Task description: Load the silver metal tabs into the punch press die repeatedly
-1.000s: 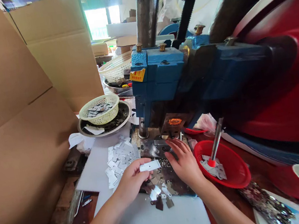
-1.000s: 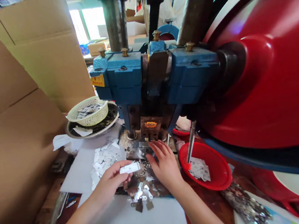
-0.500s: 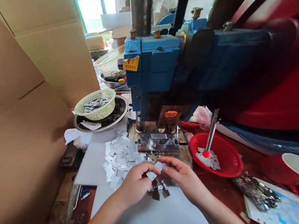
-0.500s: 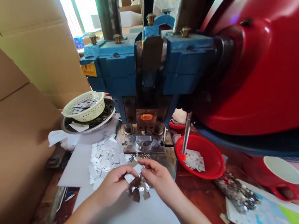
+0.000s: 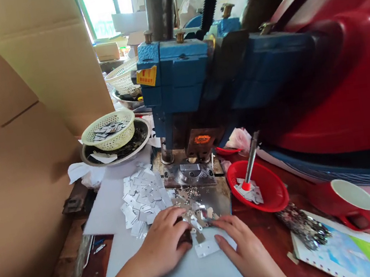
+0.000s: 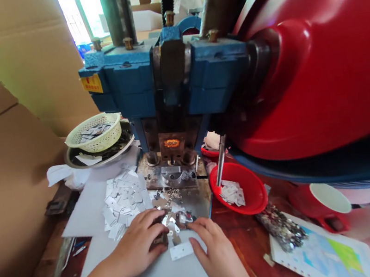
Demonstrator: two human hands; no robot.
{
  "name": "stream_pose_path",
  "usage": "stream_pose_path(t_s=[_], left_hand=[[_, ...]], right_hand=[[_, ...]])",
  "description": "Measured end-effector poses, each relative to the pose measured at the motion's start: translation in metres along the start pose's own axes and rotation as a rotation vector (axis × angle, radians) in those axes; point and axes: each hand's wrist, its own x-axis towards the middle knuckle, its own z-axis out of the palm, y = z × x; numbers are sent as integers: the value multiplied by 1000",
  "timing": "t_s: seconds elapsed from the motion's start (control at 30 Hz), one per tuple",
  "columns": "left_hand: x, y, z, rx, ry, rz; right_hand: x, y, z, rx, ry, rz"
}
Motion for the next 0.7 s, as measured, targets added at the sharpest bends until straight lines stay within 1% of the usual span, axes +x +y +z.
stream_pose_path(t_s=[0.13, 0.23, 0.3, 0.37, 0.43, 0.53, 0.7], left_hand=[[-2, 4, 6, -13, 27, 59], [-5, 3, 13, -41, 46, 92], [-7, -2, 19, -45, 103, 88], [-8, -9, 22, -54, 175, 61], [-8, -16, 24, -82, 225, 38], [-9, -22, 25, -118, 285, 45], [-10, -24, 30, -86, 414, 39]], right_hand=[[43, 12, -9, -143, 121, -39], [77, 21, -6, -281, 171, -56], [92, 26, -1, -384, 197, -65], [98, 30, 3, -457, 203, -90], [98, 34, 5, -476, 193, -126], [95, 40, 6, -445, 200, -154], [96, 45, 9, -401, 233, -136]])
